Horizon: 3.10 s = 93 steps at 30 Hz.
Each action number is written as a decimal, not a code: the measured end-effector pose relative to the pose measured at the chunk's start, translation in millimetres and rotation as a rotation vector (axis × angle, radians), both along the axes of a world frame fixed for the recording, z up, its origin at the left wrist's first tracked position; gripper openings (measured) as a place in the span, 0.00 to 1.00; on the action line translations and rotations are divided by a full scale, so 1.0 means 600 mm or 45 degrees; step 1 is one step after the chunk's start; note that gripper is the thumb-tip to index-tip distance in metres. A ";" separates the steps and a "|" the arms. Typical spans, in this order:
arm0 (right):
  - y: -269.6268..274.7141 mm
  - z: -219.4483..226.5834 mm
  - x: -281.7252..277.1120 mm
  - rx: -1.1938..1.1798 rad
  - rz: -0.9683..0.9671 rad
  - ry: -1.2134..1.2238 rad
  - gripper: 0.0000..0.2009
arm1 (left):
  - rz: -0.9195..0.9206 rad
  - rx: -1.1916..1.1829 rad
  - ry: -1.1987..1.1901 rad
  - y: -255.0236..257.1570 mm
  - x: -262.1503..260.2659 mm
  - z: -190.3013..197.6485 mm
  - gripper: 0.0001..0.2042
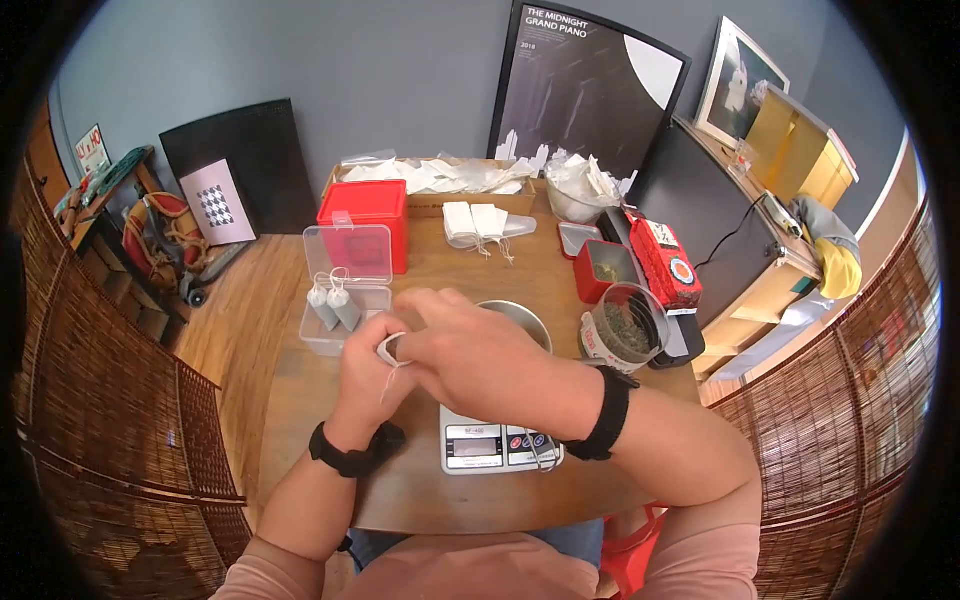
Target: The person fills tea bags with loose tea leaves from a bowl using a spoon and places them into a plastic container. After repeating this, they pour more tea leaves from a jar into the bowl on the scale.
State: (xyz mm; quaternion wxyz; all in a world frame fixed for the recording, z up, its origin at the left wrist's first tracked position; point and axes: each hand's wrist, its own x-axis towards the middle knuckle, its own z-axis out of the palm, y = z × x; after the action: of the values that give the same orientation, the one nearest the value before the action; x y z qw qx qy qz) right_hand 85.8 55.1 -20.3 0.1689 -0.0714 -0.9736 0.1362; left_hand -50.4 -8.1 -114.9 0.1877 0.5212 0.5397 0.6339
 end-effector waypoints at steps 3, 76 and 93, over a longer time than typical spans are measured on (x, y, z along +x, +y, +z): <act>0.001 0.003 0.009 -0.012 -0.009 -0.007 0.11 | -0.003 -0.028 -0.018 0.001 0.001 -0.004 0.11; 0.029 -0.056 0.198 -0.843 -0.799 0.461 0.04 | 0.067 -0.078 0.151 0.002 0.012 0.001 0.09; 0.060 -0.126 0.195 -1.662 -0.746 0.717 0.09 | 0.071 -0.055 0.181 0.005 0.013 -0.002 0.10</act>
State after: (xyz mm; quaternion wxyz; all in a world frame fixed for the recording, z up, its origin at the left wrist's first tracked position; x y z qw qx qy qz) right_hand 202.8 91.0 -95.9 0.3632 -0.3741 -0.5575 0.6459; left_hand -42.6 -5.2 -116.2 0.1424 0.5457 0.5794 0.5885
